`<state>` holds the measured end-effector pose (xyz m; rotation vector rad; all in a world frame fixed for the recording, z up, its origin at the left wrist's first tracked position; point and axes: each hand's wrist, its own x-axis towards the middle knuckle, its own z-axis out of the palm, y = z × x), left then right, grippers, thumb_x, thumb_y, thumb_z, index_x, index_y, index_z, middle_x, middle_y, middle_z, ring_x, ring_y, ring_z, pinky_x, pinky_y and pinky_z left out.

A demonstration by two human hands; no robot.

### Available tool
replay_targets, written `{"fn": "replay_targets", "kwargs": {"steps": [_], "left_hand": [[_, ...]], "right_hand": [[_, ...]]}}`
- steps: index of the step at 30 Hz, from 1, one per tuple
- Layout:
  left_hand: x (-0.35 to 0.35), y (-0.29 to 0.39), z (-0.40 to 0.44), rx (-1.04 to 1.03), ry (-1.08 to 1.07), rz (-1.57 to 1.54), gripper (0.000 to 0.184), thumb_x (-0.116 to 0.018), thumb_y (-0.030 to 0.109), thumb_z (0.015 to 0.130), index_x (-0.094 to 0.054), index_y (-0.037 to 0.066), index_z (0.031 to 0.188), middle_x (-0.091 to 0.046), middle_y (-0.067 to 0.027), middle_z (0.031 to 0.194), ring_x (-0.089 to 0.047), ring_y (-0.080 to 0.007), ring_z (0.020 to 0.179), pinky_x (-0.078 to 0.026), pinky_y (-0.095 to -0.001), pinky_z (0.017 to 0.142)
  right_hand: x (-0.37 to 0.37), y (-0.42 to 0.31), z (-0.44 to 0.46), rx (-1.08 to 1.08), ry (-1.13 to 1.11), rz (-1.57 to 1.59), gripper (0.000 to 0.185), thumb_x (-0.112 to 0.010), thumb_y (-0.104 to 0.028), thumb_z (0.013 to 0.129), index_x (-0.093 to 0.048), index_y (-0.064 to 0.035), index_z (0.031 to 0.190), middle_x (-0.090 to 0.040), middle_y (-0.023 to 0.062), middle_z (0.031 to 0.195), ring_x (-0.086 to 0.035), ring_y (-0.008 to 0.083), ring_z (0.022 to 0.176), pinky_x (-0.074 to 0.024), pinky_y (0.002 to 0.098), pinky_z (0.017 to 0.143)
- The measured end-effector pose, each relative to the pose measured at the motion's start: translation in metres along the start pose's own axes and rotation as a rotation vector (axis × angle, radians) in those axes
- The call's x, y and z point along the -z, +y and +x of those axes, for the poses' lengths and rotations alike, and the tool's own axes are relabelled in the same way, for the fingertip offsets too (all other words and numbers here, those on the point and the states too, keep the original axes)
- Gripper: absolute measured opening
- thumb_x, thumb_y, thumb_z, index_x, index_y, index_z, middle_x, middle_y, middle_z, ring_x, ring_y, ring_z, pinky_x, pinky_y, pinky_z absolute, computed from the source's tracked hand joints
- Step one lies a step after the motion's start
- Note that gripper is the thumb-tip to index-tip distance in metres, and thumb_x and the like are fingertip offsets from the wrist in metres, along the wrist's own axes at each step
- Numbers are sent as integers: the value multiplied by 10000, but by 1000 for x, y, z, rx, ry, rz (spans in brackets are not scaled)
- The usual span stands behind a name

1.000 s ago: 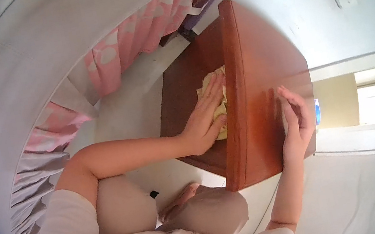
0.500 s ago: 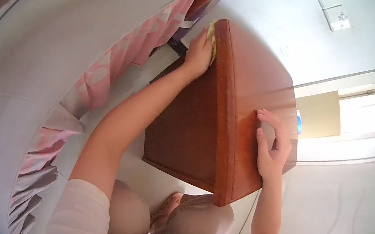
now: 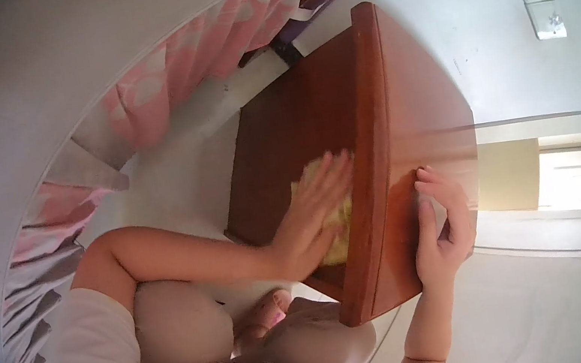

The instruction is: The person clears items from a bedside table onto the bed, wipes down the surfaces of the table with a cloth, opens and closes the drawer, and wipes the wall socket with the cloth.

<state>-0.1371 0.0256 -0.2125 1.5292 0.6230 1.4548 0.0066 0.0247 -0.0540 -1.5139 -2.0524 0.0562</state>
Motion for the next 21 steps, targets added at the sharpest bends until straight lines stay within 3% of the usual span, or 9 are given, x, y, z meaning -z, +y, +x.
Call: {"fn": "replay_targets", "kwargs": {"steps": [4, 9, 12, 14, 16, 18, 19, 21], "left_hand": [[10, -71, 105, 86, 351, 38, 635, -471, 95, 949, -242, 83, 1541, -253, -176, 1584, -203, -404, 1459, -183, -488, 1188], [36, -136, 180, 62, 312, -76, 584, -442, 151, 992, -247, 127, 1542, -295, -203, 1554, -280, -412, 1417, -235, -450, 1171], [24, -128, 146, -26, 355, -47, 577, -420, 138, 997, -237, 129, 1544, -288, -215, 1553, -258, -406, 1434, -216, -454, 1178], [14, -91, 87, -72, 309, 78, 597, -375, 32, 958, -207, 16, 1531, -265, -224, 1562, -210, -404, 1459, -137, -459, 1209], [4, -48, 30, 0, 167, 22, 693, -396, -32, 876, -202, 16, 1539, -190, -215, 1597, -121, -427, 1481, -90, -469, 1217], [-6, -14, -27, 19, -105, 95, 758, -448, -5, 848, -166, 13, 1552, -110, -193, 1624, -29, -426, 1497, -54, -528, 1206], [3, -5, -38, -85, -149, -62, 789, -461, 5, 839, -148, 37, 1563, -91, -182, 1630, -2, -418, 1502, -47, -525, 1206], [4, -8, -46, -75, -157, -88, 796, -467, 12, 840, -142, 43, 1566, -82, -178, 1633, 3, -412, 1503, -45, -523, 1206]], "right_hand": [[2, -3, 2, -5, -33, -25, 215, -526, 79, 878, -675, 11, 1017, -679, 151, 1132, -619, 291, 1121, -447, 379, 1006], [2, -2, 5, 22, -52, -66, 208, -542, 69, 878, -685, 2, 1013, -677, 148, 1134, -624, 278, 1097, -463, 370, 983], [3, -3, 3, -18, -60, -35, 207, -542, 66, 882, -684, 4, 1019, -675, 143, 1142, -617, 270, 1106, -458, 365, 989], [2, -3, 3, -8, -45, -38, 209, -539, 63, 887, -682, 7, 1027, -674, 143, 1147, -610, 265, 1118, -448, 363, 999], [2, -2, 2, -5, -49, -46, 209, -535, 62, 889, -680, 9, 1030, -672, 143, 1150, -608, 265, 1122, -441, 363, 1005], [3, -3, 0, -8, -52, -55, 209, -532, 61, 892, -678, 11, 1032, -671, 143, 1153, -605, 265, 1127, -433, 363, 1012], [3, -4, 0, -12, -56, -54, 209, -528, 61, 894, -676, 12, 1034, -668, 144, 1156, -602, 267, 1133, -430, 364, 1015], [2, -3, 0, -9, -64, -20, 210, -522, 63, 897, -669, 14, 1039, -662, 146, 1162, -593, 276, 1150, -419, 369, 1026]]}}
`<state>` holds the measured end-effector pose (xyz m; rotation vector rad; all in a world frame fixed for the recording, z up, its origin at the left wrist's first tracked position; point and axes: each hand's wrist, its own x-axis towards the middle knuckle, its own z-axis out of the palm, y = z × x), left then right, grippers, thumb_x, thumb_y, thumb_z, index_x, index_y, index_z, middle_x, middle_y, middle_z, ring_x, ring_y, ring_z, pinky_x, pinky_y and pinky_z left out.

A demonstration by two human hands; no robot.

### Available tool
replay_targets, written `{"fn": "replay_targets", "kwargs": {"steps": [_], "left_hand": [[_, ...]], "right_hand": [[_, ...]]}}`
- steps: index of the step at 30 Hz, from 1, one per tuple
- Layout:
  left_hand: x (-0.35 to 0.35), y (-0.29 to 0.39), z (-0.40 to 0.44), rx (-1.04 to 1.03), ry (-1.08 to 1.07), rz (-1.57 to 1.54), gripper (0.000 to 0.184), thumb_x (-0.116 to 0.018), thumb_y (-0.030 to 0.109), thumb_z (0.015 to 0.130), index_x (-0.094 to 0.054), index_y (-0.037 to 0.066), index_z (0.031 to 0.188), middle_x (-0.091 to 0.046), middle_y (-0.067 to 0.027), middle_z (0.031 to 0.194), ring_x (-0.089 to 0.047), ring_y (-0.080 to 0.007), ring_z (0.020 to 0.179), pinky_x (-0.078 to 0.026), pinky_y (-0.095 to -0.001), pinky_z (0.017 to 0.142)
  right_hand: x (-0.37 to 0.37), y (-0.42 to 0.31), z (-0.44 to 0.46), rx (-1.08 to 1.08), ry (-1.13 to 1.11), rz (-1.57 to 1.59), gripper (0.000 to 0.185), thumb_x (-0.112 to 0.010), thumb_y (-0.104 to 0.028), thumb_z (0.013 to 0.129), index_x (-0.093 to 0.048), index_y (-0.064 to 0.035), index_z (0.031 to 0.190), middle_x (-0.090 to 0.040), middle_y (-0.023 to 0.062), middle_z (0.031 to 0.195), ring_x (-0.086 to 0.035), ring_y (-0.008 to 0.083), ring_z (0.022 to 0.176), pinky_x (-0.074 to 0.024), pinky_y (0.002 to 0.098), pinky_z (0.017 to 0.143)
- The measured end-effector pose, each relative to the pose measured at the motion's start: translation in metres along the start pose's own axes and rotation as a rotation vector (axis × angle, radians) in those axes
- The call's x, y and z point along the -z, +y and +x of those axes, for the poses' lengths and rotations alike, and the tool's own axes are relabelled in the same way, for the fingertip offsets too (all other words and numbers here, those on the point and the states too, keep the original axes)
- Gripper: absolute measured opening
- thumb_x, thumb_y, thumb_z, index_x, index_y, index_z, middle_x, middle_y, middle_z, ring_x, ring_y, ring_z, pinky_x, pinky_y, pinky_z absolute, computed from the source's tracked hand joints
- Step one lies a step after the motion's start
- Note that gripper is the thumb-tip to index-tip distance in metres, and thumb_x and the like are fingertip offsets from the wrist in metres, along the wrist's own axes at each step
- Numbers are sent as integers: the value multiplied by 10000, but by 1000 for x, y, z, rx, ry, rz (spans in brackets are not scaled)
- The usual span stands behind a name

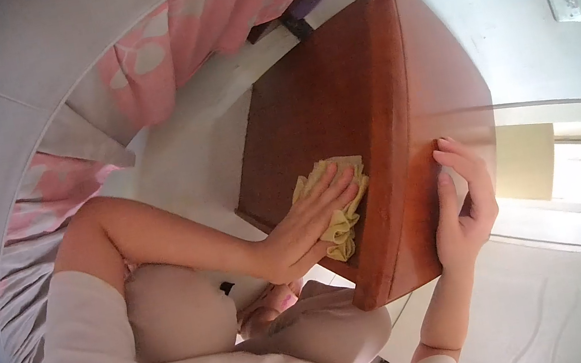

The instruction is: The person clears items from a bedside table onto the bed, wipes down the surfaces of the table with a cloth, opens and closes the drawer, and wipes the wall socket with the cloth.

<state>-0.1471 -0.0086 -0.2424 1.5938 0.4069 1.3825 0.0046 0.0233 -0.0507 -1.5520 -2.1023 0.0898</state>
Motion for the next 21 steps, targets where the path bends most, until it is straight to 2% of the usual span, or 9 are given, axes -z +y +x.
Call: {"fn": "replay_targets", "kwargs": {"steps": [5, 9, 11, 13, 16, 19, 21], "left_hand": [[6, -27, 7, -54, -20, -50, 773, -451, 3, 869, -128, 46, 1569, -77, -169, 1637, 2, -382, 1511, -61, -510, 1205], [21, -86, 78, 212, 489, -55, 626, -393, 73, 992, -145, 73, 1567, -148, -181, 1618, -93, -378, 1501, -117, -449, 1206], [45, -142, 122, 214, 538, -162, 577, -383, 195, 1030, -183, 69, 1556, -196, -188, 1600, -164, -359, 1486, -146, -401, 1203], [73, -153, 154, 426, 522, -179, 567, -341, 277, 1045, -207, 44, 1544, -256, -190, 1574, -218, -332, 1471, -174, -364, 1194], [91, -203, 166, 349, 458, -360, 583, -312, 333, 1049, -220, 27, 1536, -287, -190, 1560, -244, -317, 1460, -184, -346, 1189], [78, -185, 144, 379, 535, -190, 567, -326, 278, 1047, -206, 23, 1539, -288, -185, 1562, -248, -307, 1460, -185, -336, 1187], [58, -148, 104, 388, 489, -181, 563, -325, 205, 1041, -164, 10, 1544, -262, -181, 1577, -227, -308, 1469, -168, -337, 1191]], "right_hand": [[0, 2, 0, 6, 8, 19, 219, -525, 69, 885, -667, 11, 1041, -661, 148, 1159, -591, 291, 1159, -423, 381, 1024], [-2, -2, 2, -15, 14, 6, 210, -537, 61, 871, -671, -2, 1020, -663, 139, 1148, -592, 292, 1155, -427, 384, 1017], [-1, -1, 2, -11, 11, 0, 189, -541, 45, 881, -671, -6, 1008, -663, 134, 1137, -593, 287, 1145, -430, 379, 1005], [-2, -3, 3, -28, 12, -1, 182, -541, 39, 886, -670, -7, 1005, -662, 134, 1135, -593, 287, 1141, -431, 379, 1000], [0, -1, 2, -38, 8, 2, 173, -538, 30, 897, -668, -6, 1004, -658, 135, 1136, -593, 286, 1135, -433, 378, 993], [1, 2, 3, -17, 0, 18, 175, -530, 28, 904, -665, -2, 1010, -657, 137, 1140, -593, 283, 1135, -433, 373, 992], [0, 3, 2, -13, -3, 38, 178, -525, 28, 907, -664, 0, 1014, -657, 138, 1140, -593, 281, 1136, -433, 370, 993]]}}
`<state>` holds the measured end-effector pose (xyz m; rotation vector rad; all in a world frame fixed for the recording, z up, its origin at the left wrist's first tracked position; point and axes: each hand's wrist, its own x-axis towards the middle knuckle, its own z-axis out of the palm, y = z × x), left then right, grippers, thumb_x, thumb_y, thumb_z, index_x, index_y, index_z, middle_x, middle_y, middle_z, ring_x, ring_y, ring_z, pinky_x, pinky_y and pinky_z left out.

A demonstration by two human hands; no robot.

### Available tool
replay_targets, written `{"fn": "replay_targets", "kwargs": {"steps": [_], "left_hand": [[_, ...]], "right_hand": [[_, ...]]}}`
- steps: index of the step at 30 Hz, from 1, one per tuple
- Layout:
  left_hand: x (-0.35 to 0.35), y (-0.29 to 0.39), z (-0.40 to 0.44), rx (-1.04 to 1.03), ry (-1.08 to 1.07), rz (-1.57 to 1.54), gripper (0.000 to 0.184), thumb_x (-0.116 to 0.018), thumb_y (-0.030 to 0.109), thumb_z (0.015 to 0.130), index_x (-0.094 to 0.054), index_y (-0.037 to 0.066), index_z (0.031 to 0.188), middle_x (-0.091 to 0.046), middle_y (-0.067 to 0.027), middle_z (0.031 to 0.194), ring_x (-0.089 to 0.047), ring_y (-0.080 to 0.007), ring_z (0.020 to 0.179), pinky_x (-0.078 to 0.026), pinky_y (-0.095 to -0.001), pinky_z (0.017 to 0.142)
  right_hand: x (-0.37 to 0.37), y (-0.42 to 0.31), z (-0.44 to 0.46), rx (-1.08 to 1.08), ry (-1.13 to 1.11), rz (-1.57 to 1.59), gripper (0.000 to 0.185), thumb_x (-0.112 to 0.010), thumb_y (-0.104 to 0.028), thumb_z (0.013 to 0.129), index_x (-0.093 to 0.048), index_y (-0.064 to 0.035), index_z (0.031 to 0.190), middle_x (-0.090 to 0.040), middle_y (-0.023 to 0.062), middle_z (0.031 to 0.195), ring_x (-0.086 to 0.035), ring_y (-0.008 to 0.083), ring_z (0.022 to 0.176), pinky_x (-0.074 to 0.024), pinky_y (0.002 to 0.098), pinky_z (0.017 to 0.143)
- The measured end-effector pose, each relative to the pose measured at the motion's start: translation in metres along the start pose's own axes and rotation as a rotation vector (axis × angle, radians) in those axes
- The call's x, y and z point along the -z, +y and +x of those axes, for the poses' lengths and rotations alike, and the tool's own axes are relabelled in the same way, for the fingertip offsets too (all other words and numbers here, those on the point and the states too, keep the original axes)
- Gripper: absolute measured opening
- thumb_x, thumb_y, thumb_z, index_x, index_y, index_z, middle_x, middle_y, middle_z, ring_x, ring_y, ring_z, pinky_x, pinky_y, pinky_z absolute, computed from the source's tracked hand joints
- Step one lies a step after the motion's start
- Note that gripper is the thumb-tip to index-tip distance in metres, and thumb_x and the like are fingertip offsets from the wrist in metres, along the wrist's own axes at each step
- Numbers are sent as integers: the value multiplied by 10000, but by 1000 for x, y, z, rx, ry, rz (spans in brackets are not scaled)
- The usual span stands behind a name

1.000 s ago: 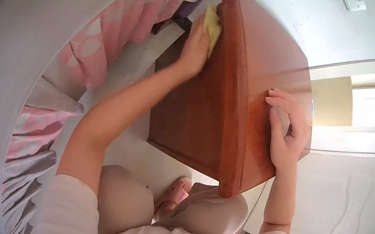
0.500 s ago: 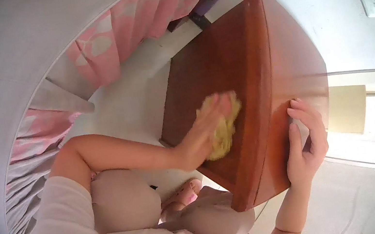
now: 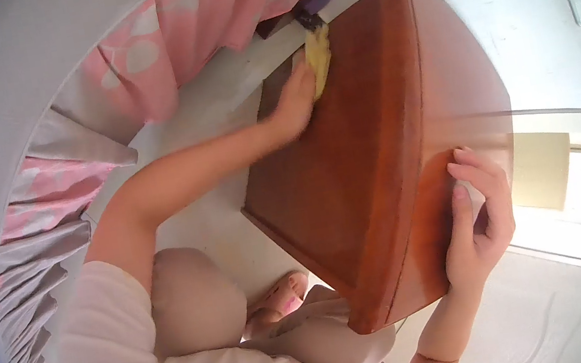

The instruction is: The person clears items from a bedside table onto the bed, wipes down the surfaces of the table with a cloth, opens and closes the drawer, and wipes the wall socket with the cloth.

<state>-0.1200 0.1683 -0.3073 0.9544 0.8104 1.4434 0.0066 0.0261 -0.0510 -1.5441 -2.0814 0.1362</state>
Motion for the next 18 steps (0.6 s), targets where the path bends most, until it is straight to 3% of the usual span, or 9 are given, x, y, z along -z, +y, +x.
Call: {"fn": "replay_targets", "kwargs": {"steps": [4, 6, 7, 9, 13, 15, 16, 18], "left_hand": [[6, 13, -130, -193, -207, 68, 640, -382, 70, 991, -90, 7, 1557, -183, -168, 1609, -134, -352, 1496, -141, -406, 1201], [23, 19, -180, -226, -583, 216, 675, -418, 36, 968, -102, 27, 1564, -140, -166, 1622, -61, -373, 1507, -124, -458, 1199], [31, 14, -187, -221, -583, 219, 675, -418, 36, 968, -102, 27, 1564, -140, -166, 1622, -61, -373, 1507, -124, -458, 1199], [41, 7, -191, -523, -682, 243, 669, -418, 40, 975, -105, 41, 1567, -97, -160, 1632, -4, -388, 1509, -82, -487, 1199], [31, 13, -192, -378, -595, 227, 654, -424, 66, 985, -117, 27, 1561, -81, -174, 1632, 4, -390, 1509, -67, -502, 1197], [19, 10, -182, -269, -354, 148, 624, -408, 151, 1021, -120, 10, 1555, -101, -195, 1624, -2, -377, 1510, -74, -476, 1202], [13, 9, -173, -259, -353, 145, 624, -408, 151, 1021, -120, 10, 1555, -101, -195, 1624, -2, -377, 1510, -74, -476, 1202], [5, 11, -124, 95, -111, 34, 599, -374, 233, 1050, -133, -7, 1543, -101, -200, 1622, -17, -348, 1512, -82, -423, 1209]], "right_hand": [[1, 0, -2, 20, -6, -40, 222, -489, 49, 904, -660, 6, 1039, -653, 151, 1166, -592, 278, 1141, -431, 360, 1008], [0, 2, -3, 27, 13, -22, 247, -477, 61, 898, -659, 7, 1057, -649, 155, 1185, -591, 273, 1146, -432, 357, 1010], [0, 1, -3, 14, 4, -20, 261, -474, 68, 890, -656, 10, 1068, -646, 156, 1201, -589, 269, 1152, -429, 354, 1014], [-1, -1, -5, 5, 6, -17, 263, -472, 68, 889, -656, 10, 1067, -644, 157, 1204, -588, 272, 1154, -427, 356, 1017], [1, -3, -5, 19, -17, -74, 270, -463, 65, 884, -656, 16, 1067, -638, 165, 1218, -588, 283, 1159, -425, 366, 1023], [-3, -1, -9, -10, 8, -63, 269, -461, 64, 882, -653, 18, 1064, -636, 167, 1217, -586, 288, 1161, -423, 370, 1026], [-3, -2, -10, -38, 32, -51, 268, -458, 62, 880, -651, 19, 1061, -635, 170, 1215, -584, 293, 1164, -421, 375, 1029], [-3, -1, -8, -31, 28, -63, 253, -465, 59, 873, -643, 21, 1048, -632, 174, 1206, -577, 297, 1167, -414, 382, 1037]]}}
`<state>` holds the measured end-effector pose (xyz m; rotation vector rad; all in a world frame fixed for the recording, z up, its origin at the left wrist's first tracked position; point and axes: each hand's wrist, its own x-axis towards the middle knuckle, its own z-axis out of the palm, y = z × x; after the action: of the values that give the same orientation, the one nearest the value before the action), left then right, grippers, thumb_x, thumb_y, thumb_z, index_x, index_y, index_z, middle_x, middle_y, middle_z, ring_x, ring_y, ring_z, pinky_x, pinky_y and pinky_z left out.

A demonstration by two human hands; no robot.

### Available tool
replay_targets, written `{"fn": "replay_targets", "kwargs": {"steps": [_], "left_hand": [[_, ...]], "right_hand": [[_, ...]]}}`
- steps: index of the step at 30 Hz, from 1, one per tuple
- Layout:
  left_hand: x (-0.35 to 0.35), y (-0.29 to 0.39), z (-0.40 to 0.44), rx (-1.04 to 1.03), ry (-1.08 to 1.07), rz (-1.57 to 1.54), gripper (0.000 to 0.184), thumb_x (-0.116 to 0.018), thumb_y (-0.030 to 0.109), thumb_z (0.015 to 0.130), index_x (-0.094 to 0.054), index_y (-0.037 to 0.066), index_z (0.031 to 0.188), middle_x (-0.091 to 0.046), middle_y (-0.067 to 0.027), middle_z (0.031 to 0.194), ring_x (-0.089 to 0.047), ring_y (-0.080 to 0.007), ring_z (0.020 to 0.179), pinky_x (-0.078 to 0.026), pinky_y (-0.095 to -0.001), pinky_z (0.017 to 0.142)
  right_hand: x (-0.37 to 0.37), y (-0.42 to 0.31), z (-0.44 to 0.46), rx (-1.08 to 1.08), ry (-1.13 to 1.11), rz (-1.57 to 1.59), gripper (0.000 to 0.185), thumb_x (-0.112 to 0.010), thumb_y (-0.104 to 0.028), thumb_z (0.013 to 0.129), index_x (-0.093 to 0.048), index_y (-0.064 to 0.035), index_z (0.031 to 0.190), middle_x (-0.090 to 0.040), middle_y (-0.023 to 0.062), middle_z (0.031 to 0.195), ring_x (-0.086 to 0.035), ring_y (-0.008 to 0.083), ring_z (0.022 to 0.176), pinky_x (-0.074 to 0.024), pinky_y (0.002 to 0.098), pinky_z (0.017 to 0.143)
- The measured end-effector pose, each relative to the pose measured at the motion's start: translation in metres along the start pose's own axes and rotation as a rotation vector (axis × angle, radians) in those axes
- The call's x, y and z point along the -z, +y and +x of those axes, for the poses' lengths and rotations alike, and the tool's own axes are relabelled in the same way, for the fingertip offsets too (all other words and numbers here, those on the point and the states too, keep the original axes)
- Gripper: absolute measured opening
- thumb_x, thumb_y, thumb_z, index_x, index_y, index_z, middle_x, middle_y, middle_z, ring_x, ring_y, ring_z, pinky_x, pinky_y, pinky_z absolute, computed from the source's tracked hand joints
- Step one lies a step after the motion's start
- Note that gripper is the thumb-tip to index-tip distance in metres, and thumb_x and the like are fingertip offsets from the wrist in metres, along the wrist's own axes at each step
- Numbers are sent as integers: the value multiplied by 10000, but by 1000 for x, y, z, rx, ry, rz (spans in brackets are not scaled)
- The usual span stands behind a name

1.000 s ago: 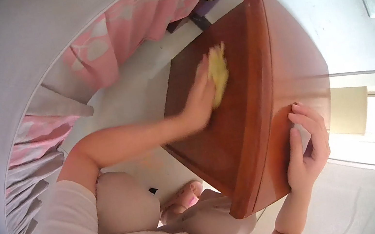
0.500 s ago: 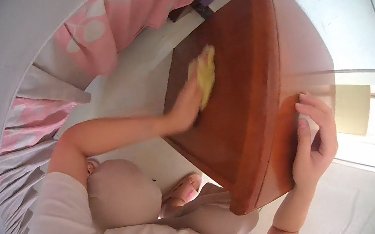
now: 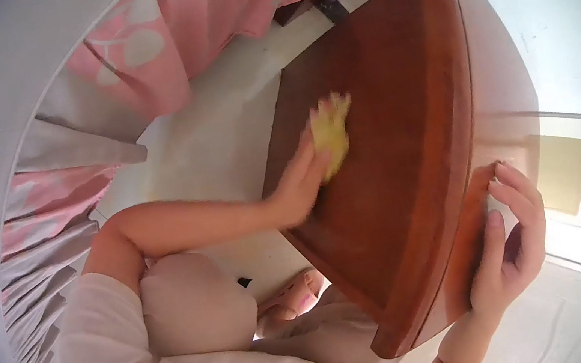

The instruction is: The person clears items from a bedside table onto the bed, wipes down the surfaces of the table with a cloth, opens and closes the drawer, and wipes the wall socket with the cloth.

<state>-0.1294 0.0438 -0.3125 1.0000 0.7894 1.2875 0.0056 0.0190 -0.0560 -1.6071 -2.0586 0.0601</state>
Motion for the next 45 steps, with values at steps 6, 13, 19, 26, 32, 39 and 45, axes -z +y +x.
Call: {"fn": "replay_targets", "kwargs": {"steps": [6, 13, 19, 26, 32, 39, 45], "left_hand": [[37, -45, 176, 1, 171, -107, 556, -367, 371, 1052, -334, 10, 1475, -380, -176, 1503, -362, -303, 1376, -276, -375, 1139], [41, -66, 130, 49, 155, -12, 569, -350, 383, 1059, -296, 22, 1495, -392, -146, 1496, -362, -277, 1371, -247, -348, 1151], [41, -88, -79, 450, -18, 137, 593, -343, 399, 1069, -236, 24, 1515, -355, -111, 1504, -329, -217, 1372, -240, -312, 1151], [37, -73, -83, 437, -94, 106, 611, -331, 395, 1065, -186, 31, 1534, -226, -128, 1576, -190, -273, 1467, -145, -346, 1195], [61, -120, 44, 370, 78, 144, 712, -265, 494, 1050, -103, 18, 1553, -174, -136, 1606, -130, -241, 1491, -101, -352, 1209], [93, -152, 202, 244, 180, 57, 672, -303, 504, 1043, -396, -29, 1442, -473, -162, 1423, -420, -263, 1313, -263, -341, 1134], [102, -183, 123, 300, 216, 294, 585, -325, 448, 1042, -474, -31, 1342, -586, -148, 1198, -524, -232, 1091, -384, -346, 998]], "right_hand": [[-1, 0, 5, 12, -19, 29, 213, -480, 45, 880, -633, 14, 1025, -622, 158, 1173, -567, 283, 1138, -407, 371, 1020], [1, -2, 7, 38, -23, 16, 220, -478, 51, 892, -641, 2, 1031, -629, 150, 1173, -575, 278, 1130, -415, 363, 1008], [4, 4, 3, 59, -34, -25, 269, -466, 50, 897, -655, -9, 1079, -645, 149, 1201, -579, 281, 1162, -412, 365, 1036], [6, 6, 1, 64, -51, -47, 301, -452, 57, 898, -659, -12, 1106, -646, 144, 1226, -570, 278, 1193, -401, 373, 1062], [1, -3, 4, 45, -29, -59, 264, -467, 49, 886, -645, -4, 1074, -637, 164, 1205, -571, 294, 1170, -408, 385, 1043], [6, -1, 6, 50, -59, -40, 255, -476, 56, 868, -626, 3, 1067, -623, 179, 1192, -575, 315, 1144, -423, 390, 1021], [8, -3, 2, 53, -87, -54, 275, -455, 48, 892, -629, 6, 1100, -617, 170, 1233, -562, 297, 1183, -399, 381, 1048]]}}
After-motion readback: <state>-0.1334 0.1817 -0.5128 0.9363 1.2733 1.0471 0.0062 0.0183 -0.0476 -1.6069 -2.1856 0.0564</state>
